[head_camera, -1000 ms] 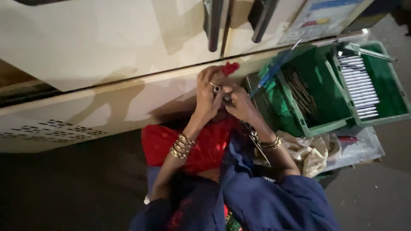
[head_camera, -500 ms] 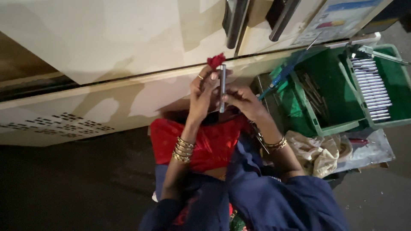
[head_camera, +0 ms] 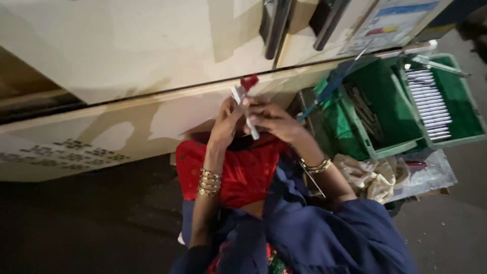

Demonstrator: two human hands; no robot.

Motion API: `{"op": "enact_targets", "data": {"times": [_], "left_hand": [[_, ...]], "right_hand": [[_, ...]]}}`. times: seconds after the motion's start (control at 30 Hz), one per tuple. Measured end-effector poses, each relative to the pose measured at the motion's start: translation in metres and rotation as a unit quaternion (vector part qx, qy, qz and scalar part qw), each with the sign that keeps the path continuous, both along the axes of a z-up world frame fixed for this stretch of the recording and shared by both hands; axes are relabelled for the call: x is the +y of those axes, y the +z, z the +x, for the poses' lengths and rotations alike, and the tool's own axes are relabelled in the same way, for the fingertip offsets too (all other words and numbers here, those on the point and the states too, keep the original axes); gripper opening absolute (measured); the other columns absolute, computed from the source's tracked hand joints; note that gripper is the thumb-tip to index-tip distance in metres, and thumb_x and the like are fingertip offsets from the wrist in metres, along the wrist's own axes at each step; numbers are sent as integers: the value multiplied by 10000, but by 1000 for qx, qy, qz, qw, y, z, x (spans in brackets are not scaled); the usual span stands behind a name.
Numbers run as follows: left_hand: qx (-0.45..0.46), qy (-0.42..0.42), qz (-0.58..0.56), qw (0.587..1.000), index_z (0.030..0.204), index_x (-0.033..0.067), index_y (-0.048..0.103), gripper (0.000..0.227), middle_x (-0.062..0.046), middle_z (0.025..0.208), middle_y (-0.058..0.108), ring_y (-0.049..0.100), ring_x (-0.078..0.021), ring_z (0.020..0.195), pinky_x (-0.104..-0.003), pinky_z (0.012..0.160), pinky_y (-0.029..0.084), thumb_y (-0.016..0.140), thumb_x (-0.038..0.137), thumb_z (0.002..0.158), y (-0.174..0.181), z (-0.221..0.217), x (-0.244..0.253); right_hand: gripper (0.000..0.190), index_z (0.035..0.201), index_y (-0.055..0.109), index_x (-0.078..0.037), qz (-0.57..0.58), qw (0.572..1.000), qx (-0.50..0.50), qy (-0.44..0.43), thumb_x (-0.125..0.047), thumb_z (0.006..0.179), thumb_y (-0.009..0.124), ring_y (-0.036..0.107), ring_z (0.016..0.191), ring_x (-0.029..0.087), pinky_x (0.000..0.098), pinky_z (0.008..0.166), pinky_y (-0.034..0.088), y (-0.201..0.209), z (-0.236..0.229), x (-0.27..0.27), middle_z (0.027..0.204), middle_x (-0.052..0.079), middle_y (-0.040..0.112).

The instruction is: The person sits on the floor and repeatedly cleans small cylindrical metal parts using a red cloth and a brush. They open the machine door to place parts inside, then retrieve and wipe them before returning them to a green tray.

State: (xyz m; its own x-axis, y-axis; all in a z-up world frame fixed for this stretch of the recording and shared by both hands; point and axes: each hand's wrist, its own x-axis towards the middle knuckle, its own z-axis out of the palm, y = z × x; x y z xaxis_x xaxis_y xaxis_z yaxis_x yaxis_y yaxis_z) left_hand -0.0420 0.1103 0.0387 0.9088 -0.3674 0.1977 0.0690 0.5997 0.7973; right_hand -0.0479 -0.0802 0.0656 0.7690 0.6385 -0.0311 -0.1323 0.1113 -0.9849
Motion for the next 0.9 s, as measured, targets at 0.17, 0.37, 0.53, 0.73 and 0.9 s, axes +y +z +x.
{"op": "enact_targets", "data": {"times": [0.17,0.37,0.53,0.73,0.9], "left_hand": [[6,-2,77,997,1290,-86,651,518,-174,1206,744,735,-224,999,-305,733,605,513,377,1103,-6,0,-8],[-39,8,200,979,1224,-88,603,481,-155,1027,631,594,-190,946,-323,815,532,520,381,1149,-21,6,-19],[-99,23,254,962,1342,-50,612,489,-153,1120,650,557,-200,1092,-354,973,458,492,382,1148,0,4,-28],[-210,66,153,963,1590,33,294,606,-148,1506,541,486,-257,1436,-403,1230,337,517,343,1120,52,0,-33],[-226,78,182,954,1612,34,295,609,-177,1505,573,518,-270,1429,-437,1239,350,521,316,1122,72,-6,-33]], "right_hand": [[320,1238,644,24,-12,999,17,-41,-199,1009,654,685,819,143,297,743,554,-15,0,1,917,71,706],[215,1154,684,11,-86,991,-98,-18,-173,1049,653,646,853,117,303,797,550,-17,3,-21,974,73,702],[172,1125,654,19,-166,931,-319,-62,-68,977,668,673,928,167,319,822,555,-16,6,-42,1033,96,718],[169,1007,681,-17,-207,811,-466,-287,103,889,666,722,941,211,326,793,574,-2,13,-61,1077,106,713],[351,1190,691,30,-138,808,-446,-359,224,915,590,745,997,214,287,858,627,26,10,-63,1160,143,675]]}}
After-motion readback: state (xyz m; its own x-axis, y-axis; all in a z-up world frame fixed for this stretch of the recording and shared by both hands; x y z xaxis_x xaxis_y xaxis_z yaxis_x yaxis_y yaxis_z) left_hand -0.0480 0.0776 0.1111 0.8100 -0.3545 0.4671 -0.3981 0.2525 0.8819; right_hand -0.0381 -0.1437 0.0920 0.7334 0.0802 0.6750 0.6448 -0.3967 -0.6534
